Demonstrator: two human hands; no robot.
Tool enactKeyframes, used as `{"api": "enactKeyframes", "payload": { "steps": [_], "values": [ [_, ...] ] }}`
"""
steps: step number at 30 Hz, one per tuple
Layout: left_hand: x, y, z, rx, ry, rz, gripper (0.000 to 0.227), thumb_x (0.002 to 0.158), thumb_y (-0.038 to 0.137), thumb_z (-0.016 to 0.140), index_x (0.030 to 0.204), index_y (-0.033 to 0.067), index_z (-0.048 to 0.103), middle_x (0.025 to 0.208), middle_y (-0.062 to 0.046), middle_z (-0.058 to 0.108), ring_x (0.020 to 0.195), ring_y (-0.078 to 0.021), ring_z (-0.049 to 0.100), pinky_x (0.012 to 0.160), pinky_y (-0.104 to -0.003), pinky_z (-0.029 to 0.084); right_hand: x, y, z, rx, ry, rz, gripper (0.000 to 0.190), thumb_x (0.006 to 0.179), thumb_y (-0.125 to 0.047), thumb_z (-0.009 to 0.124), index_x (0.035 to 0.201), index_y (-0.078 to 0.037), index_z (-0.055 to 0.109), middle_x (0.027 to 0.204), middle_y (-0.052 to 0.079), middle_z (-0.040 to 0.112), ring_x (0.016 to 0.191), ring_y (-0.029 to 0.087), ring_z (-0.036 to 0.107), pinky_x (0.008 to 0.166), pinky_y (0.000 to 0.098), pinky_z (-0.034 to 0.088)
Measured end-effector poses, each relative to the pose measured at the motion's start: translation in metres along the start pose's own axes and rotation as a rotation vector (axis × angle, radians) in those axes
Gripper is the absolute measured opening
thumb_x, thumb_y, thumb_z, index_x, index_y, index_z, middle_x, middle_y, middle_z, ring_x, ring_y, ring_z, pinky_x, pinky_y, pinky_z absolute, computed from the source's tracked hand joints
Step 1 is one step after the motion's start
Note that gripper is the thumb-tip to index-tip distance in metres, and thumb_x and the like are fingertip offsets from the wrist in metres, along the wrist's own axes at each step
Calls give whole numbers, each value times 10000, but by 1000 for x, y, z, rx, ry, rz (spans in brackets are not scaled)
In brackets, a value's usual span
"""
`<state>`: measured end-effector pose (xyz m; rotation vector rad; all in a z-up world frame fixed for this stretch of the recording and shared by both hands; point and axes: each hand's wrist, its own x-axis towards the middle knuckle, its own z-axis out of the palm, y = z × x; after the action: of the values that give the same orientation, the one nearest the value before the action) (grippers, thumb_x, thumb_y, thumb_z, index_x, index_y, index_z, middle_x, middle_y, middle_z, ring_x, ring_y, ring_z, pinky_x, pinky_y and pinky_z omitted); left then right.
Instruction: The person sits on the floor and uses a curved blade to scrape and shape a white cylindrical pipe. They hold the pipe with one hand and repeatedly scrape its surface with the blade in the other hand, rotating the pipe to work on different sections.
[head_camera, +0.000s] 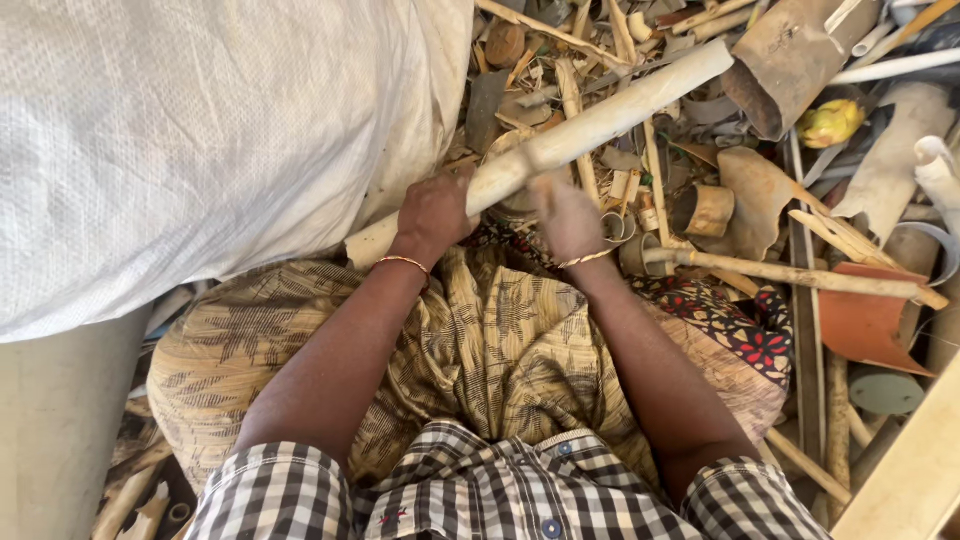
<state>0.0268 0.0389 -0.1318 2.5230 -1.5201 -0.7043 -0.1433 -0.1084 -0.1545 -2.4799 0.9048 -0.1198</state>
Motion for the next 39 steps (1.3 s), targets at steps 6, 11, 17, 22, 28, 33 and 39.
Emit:
{"api": "enactKeyframes", "payload": {
  "steps": [6,11,17,22,28,33,39],
  "values": [
    [0,3,1,23,5,2,735,805,314,834,1409,96,477,1035,-193,671,975,-335,690,872,-456,563,-6,-4,-11,-39,-117,37,293,1100,-249,482,952,-50,638,605,82,616,503,199,634,452,339,557],
    [-5,-7,-9,-74,-81,12,766,745,308,857,1399,94,520,1035,-173,709,958,-305,715,905,-423,569,-15,-9,-4,-91,177,-40,262,1078,-252,533,1049,-7,621,571,118,611,471,228,620,475,387,547],
    [-5,-9,-12,-87,-160,-5,781,732,382,854,1404,135,540,1059,-149,729,996,-314,711,935,-451,551,-21,-5,6,-86,-71,-134,321,1091,-301,455,1045,-35,629,567,55,566,411,196,559,374,346,506],
    [-3,-11,-4,-94,-131,-24,822,717,404,857,1424,155,521,1085,-158,715,1029,-331,688,938,-462,537,-20,2,9,-62,77,53,299,1106,-285,452,1060,-26,595,569,64,585,438,159,557,333,310,467],
    [2,-14,2,-92,-104,-28,881,689,428,881,1437,152,506,1128,-174,693,1051,-339,675,950,-460,528,-14,-2,-1,32,-33,-8,302,1115,-262,409,1024,-47,600,607,30,579,465,140,557,363,271,487],
    [3,-15,5,-138,-163,-62,880,693,422,858,1465,179,513,1174,-145,707,1044,-318,703,975,-441,542,-17,-4,1,-80,-32,124,342,1113,-338,406,1148,-37,565,576,75,584,447,193,574,348,314,489],
    [4,-18,5,-153,-178,-77,871,686,444,857,1451,168,543,1171,-150,716,1066,-318,696,963,-449,548,-18,9,11,35,29,175,321,1109,-322,448,1074,-37,592,647,92,617,553,236,646,454,373,554]
  ]
}}
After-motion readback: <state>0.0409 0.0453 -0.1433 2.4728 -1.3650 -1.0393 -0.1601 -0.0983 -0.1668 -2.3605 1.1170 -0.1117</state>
